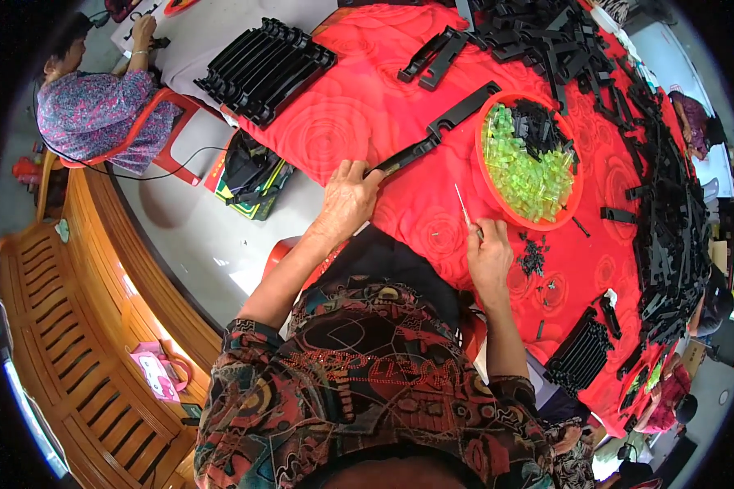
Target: The person retrieves a metal pin from a bag, inserts green plastic pieces into black plastic components by hand, presses them into place using the pin, and stacks the assembled pieces onto a tray.
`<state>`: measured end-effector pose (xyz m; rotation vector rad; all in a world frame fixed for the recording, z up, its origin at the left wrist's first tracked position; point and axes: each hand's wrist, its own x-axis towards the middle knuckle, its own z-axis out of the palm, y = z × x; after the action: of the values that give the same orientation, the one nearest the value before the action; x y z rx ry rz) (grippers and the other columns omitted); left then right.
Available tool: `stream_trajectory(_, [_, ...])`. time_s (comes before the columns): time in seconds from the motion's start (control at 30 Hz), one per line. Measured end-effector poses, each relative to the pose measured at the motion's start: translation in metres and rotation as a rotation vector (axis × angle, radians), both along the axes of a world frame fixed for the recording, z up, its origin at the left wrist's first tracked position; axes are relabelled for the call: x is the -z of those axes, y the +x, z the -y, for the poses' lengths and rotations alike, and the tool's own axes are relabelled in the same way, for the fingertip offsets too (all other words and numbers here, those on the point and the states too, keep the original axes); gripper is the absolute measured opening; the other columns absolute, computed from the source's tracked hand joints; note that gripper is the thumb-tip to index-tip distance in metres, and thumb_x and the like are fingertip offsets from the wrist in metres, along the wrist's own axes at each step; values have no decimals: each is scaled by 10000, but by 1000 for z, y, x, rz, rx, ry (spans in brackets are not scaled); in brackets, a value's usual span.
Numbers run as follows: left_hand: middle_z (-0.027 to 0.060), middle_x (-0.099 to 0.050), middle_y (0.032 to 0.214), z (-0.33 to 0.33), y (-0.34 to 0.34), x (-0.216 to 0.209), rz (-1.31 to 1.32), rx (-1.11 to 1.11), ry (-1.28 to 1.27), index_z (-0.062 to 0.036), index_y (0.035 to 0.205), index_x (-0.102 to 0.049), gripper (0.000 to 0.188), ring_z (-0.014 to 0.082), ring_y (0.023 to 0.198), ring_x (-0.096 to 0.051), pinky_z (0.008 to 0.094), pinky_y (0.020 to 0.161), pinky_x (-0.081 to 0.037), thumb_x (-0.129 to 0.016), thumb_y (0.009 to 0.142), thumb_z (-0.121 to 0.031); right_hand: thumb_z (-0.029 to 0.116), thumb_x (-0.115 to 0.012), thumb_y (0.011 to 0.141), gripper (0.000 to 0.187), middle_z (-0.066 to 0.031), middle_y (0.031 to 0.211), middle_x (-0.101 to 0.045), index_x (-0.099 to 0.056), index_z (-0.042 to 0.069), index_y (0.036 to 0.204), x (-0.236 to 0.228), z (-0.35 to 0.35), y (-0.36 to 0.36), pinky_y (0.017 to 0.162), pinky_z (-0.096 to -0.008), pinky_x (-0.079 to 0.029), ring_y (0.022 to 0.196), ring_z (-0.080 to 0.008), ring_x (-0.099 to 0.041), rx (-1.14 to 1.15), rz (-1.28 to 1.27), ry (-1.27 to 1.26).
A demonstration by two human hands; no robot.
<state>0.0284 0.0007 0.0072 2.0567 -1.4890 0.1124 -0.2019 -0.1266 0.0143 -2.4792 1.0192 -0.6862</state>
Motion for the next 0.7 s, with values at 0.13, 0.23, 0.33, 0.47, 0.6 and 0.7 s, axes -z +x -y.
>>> stream_trajectory(0.13, [128,-543,917,3,2,-5,24,38,32,-41,934,-611,254,303,858,-523,392,738,-459,-615,681,-11,181,-565,832,146,-149,863,-504,-545,59,911,8,-4,8,522,-484,-454,661,-380,-571,34,-167,-7])
stream_trajectory(0.23, [125,-542,905,-3,5,-6,33,57,86,-41,931,-610,247,301,855,-524,391,737,-459,-600,686,-15,190,-565,833,151,-150,878,-500,-539,62,907,12,-3,10,519,-486,-455,658,-382,-569,33,-205,-13])
stream_trajectory(0.33, [121,-540,893,-9,7,-10,49,63,126,-40,925,-608,235,294,854,-524,391,735,-459,-588,692,-20,183,-567,830,145,-150,877,-500,-536,60,901,11,-2,10,519,-483,-454,660,-379,-569,20,-198,-11])
stream_trajectory(0.47, [119,-539,905,-5,6,-8,56,61,90,-62,950,-612,253,288,849,-524,389,731,-460,-594,699,-33,177,-575,827,145,-145,858,-504,-543,59,906,9,-3,10,520,-471,-450,667,-363,-568,31,-92,-24])
stream_trajectory(0.6, [111,-514,886,-1,7,-12,-13,80,127,-103,998,-613,310,288,845,-518,390,729,-460,-623,692,-53,147,-587,819,149,-145,843,-532,-559,44,922,1,-5,16,558,-433,-466,688,-337,-576,24,-7,-3])
stream_trajectory(0.7, [114,-492,842,1,7,-12,-45,92,130,-111,1004,-620,309,292,823,-512,395,705,-460,-609,699,-62,101,-598,803,156,-151,839,-562,-571,24,936,-2,-3,22,606,-390,-478,714,-313,-587,-41,140,86])
